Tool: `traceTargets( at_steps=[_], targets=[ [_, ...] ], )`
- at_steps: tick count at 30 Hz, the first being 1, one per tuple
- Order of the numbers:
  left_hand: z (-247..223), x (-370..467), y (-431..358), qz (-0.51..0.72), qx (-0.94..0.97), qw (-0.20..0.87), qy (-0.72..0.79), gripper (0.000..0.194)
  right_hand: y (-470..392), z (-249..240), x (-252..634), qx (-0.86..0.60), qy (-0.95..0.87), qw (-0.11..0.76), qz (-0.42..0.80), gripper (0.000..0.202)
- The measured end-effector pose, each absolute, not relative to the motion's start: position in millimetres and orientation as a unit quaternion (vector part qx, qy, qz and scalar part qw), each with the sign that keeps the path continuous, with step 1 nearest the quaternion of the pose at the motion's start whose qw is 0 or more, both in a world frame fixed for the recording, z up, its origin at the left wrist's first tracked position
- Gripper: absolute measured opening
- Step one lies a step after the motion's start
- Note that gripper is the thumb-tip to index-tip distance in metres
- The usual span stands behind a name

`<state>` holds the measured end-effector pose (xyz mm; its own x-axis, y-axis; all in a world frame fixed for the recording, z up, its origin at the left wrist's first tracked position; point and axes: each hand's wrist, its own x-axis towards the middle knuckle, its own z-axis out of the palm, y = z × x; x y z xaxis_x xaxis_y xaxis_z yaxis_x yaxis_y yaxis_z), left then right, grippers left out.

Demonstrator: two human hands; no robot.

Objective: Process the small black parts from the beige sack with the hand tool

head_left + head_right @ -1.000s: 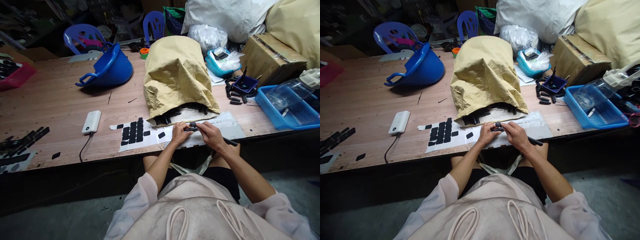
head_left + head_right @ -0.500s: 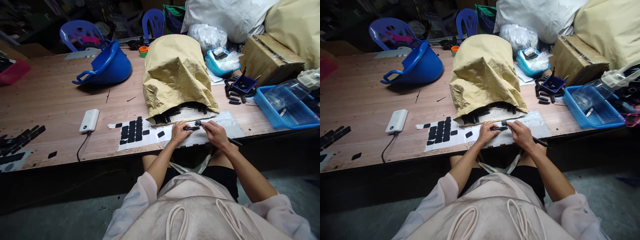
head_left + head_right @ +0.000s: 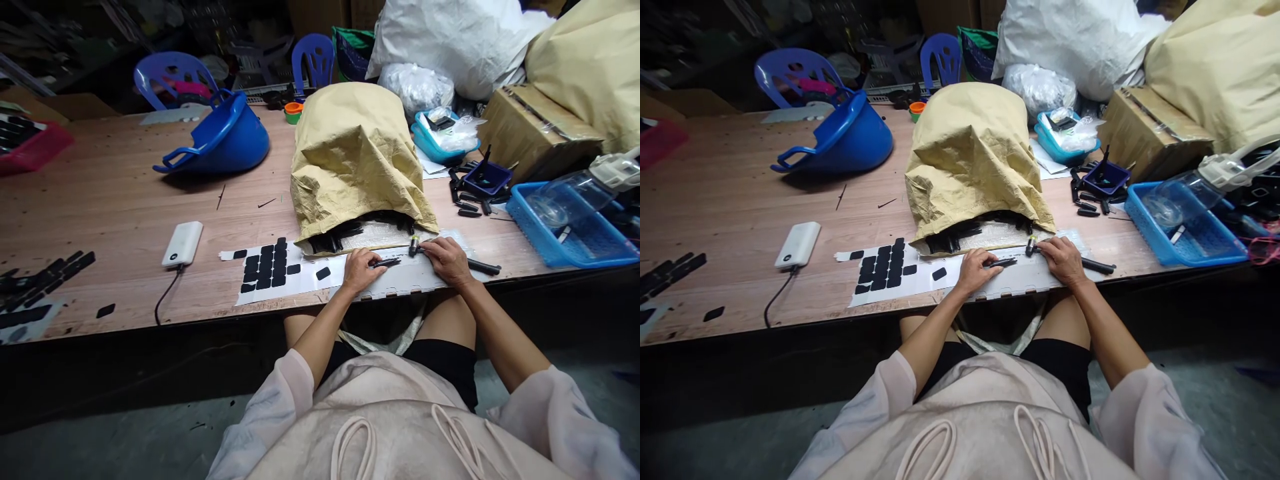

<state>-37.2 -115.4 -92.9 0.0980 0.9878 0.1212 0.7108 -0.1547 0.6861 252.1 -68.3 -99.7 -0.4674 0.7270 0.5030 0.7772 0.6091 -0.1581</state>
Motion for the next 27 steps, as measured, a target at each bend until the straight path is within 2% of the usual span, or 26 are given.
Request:
traceTargets(
  at_steps=[3,6,8,10,14,17,21,24,27],
  targets=[
    [-92.2,-38.9,-128.4,0.319,0.728,0.194,0.575,0.014,-68.4,-103.7,251.3,-0.444,-0.852,0.274,-0.04,0.028],
    [-100.0,-35.1,-166.8,0.345,0.798,0.167,0.465,0.019,-69.3,-103.7,248.8,-0.458,-0.848,0.265,-0.04,0.028],
    [-112.5,-28.7,-198.6,0.311,0.855,0.2,0.363,0.026,-69.6,-103.4,247.5,-0.465,-0.846,0.259,-0.04,0.028],
    [-129.7,-20.9,-223.4,0.24,0.88,0.253,0.323,0.029,-69.7,-103.6,246.8,-0.471,-0.843,0.256,-0.04,0.028],
    [-163.6,-11.3,-230.5,0.079,0.793,0.379,0.471,0.03,-69.8,-104.4,246.1,-0.48,-0.84,0.249,-0.037,0.027],
    [-174.0,-11.7,-213.9,-0.026,0.702,0.439,0.561,0.045,-70.8,-103.6,245.4,-0.484,-0.84,0.244,-0.035,0.027],
    [-157.6,-16.3,-206.8,-0.079,0.724,0.445,0.522,0.056,-72.4,-102.0,244.9,-0.485,-0.839,0.243,-0.04,0.028],
    [-127.1,-23.8,-212.1,-0.037,0.798,0.436,0.414,0.048,-72.8,-101.9,245.2,-0.483,-0.84,0.244,-0.04,0.027],
    [-92.2,-40.9,-204.3,0.074,0.811,0.459,0.354,0.035,-72.6,-102.4,245.5,-0.481,-0.84,0.249,-0.041,0.027]
  ],
)
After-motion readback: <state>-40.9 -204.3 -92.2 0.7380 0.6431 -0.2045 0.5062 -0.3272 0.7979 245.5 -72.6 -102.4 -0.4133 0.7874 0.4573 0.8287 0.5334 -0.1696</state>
